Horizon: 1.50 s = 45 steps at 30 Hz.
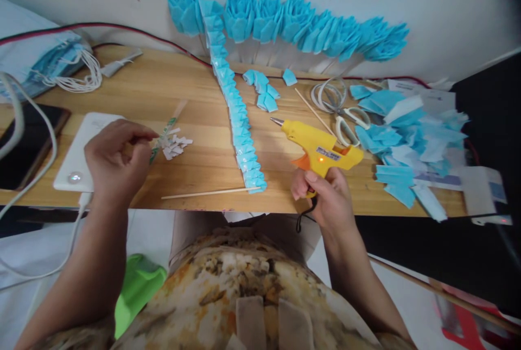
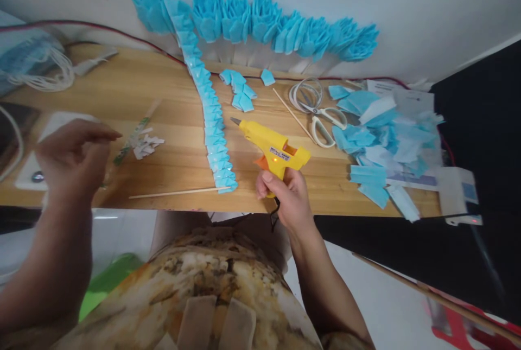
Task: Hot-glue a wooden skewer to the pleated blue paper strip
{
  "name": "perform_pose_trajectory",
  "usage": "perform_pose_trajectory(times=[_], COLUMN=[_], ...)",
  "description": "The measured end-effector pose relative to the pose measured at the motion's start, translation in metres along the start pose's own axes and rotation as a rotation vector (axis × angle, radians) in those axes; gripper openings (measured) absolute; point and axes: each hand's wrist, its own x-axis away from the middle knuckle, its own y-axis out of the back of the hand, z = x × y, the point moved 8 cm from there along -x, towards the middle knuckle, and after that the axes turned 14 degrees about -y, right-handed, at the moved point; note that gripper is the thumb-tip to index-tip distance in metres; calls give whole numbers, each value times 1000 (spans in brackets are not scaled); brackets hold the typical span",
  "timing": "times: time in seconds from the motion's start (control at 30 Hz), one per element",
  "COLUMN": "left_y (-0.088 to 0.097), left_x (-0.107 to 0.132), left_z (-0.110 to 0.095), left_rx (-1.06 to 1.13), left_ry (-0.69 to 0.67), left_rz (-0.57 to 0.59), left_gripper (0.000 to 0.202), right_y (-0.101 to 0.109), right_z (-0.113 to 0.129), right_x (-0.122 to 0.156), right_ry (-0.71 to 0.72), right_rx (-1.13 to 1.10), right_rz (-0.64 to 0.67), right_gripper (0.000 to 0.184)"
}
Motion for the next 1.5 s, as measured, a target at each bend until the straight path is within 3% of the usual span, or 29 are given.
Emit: perform_pose_trajectory(times=[0.1, 0.27, 0.43, 0.8, 1.07, 1.23, 1.5], left_y=[1, 3, 4, -7, -4, 8, 13], left_x=[-4, -7, -5, -9, -7, -8, 2], left_z=[-6, -8, -3, -4, -5, -12, 7], left_rx=[-50, -84, -79, -73, -7, 22, -107], left_ry=[-60, -132, -116, -30, -70, -135, 95], left_rz=[-7, -34, -50, 142, 78, -88, -80], left_gripper=[20, 41, 33, 25, 19, 20, 18], right_y=[1, -1, -1, -3, -3, -3, -5], right_z=[-1, -2, -2, -5, -5, -7, -3], right_x=[0, 0, 0, 0, 0, 0, 1], right_ry=[-12, -21, -4, -46, -40, -51, -58], right_rx=[-3, -8, 15, -6, -36, -40, -32], right_rz=[-13, -1, -4, 0, 6, 8, -19], right_gripper=[30, 31, 33, 29, 30, 30, 35])
